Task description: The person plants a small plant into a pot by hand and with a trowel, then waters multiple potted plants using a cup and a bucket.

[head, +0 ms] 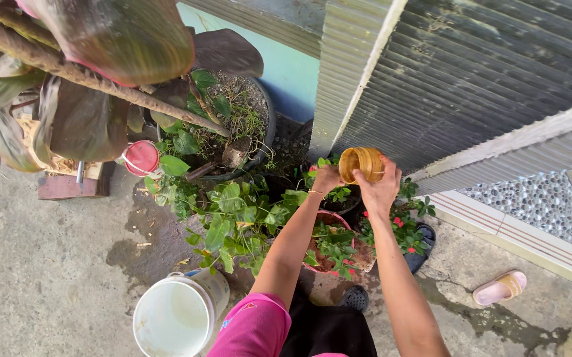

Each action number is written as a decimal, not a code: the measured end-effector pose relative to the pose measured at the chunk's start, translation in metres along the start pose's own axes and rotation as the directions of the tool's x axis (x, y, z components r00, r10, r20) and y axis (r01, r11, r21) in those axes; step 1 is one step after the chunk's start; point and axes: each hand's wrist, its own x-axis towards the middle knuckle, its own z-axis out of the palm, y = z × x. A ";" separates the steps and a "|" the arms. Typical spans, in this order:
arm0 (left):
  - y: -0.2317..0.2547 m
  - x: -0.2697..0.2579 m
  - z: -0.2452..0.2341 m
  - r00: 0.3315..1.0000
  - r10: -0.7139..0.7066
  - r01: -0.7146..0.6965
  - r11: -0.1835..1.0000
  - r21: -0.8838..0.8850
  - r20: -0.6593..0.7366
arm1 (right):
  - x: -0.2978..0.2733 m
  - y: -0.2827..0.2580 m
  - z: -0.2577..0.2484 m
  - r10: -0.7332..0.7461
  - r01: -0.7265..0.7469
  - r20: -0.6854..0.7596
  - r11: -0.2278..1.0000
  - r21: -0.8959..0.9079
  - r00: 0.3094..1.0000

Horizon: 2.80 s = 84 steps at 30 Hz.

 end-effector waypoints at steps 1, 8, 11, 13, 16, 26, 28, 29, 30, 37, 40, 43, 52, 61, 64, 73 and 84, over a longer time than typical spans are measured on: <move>-0.003 0.000 0.000 0.997 -0.073 0.072 0.968 -0.238 0.006 | 0.002 0.004 0.006 -0.001 0.000 -0.019 1.000 -0.022 1.000; -0.030 -0.002 -0.006 0.913 -0.370 0.364 0.554 -0.748 0.170 | 0.008 0.038 0.019 -0.142 0.108 -0.081 0.938 -0.329 0.987; -0.032 0.001 -0.003 0.928 -0.350 0.302 0.499 -0.812 0.129 | 0.003 0.036 0.025 -0.044 0.033 -0.029 0.947 -0.319 0.999; -0.031 0.001 0.003 0.929 -0.334 0.295 0.415 -0.861 0.158 | 0.001 0.032 0.030 -0.068 0.062 -0.009 0.955 -0.289 0.998; -0.025 0.004 0.009 0.925 -0.325 0.314 0.359 -0.879 0.197 | -0.004 0.029 0.034 -0.134 0.132 0.003 0.974 -0.186 0.991; -0.042 -0.042 0.012 0.841 -0.528 0.303 0.273 -0.913 0.121 | -0.014 0.016 0.047 -0.217 0.233 0.119 0.961 -0.150 0.969; -0.050 -0.066 0.005 0.799 -0.595 0.379 0.390 -0.839 0.085 | -0.025 0.000 0.054 -0.319 0.345 0.183 0.930 -0.131 0.930; -0.057 -0.083 -0.001 0.767 -0.633 0.415 0.368 -0.832 0.102 | -0.031 -0.013 0.057 -0.370 0.400 0.212 0.909 -0.119 0.905; -0.065 -0.100 -0.009 0.733 -0.670 0.449 0.343 -0.825 0.120 | -0.038 -0.027 0.063 -0.370 0.399 0.246 0.914 -0.078 0.896; -0.084 -0.224 -0.071 -0.011 -0.901 0.453 0.382 -0.806 -0.433 | -0.103 -0.105 0.096 -0.542 0.529 0.394 0.835 0.151 0.742; -0.101 -0.267 -0.073 -0.234 -0.963 0.596 -0.033 -0.803 -0.134 | -0.129 -0.121 0.109 -0.558 0.545 0.453 0.820 0.175 0.695; -0.119 -0.279 -0.044 -0.129 -0.981 0.592 -0.195 -0.782 0.148 | -0.147 -0.129 0.123 -0.517 0.501 0.509 0.846 0.181 0.688; -0.157 -0.225 0.019 0.551 -0.701 0.002 0.543 -0.840 -0.452 | -0.180 -0.136 0.123 -0.653 0.653 0.483 0.731 0.198 0.584; -0.191 -0.290 -0.016 0.516 -0.853 0.180 0.194 -0.964 -0.075 | -0.193 -0.122 0.145 -0.685 0.752 0.381 0.658 -0.043 0.621; -0.214 -0.340 -0.026 0.462 -0.873 0.214 0.280 -0.936 -0.155 | -0.208 -0.146 0.136 -0.617 0.653 0.255 0.753 -0.084 0.744; -0.266 -0.555 -0.006 0.221 -0.975 0.299 0.060 -0.953 0.008 | -0.360 -0.181 0.183 -0.329 0.227 0.462 0.938 0.263 0.823; -0.264 -0.722 0.138 -0.200 -0.979 0.338 -0.030 -0.941 -0.041 | -0.569 -0.105 0.307 -0.398 0.438 0.891 0.856 0.274 0.220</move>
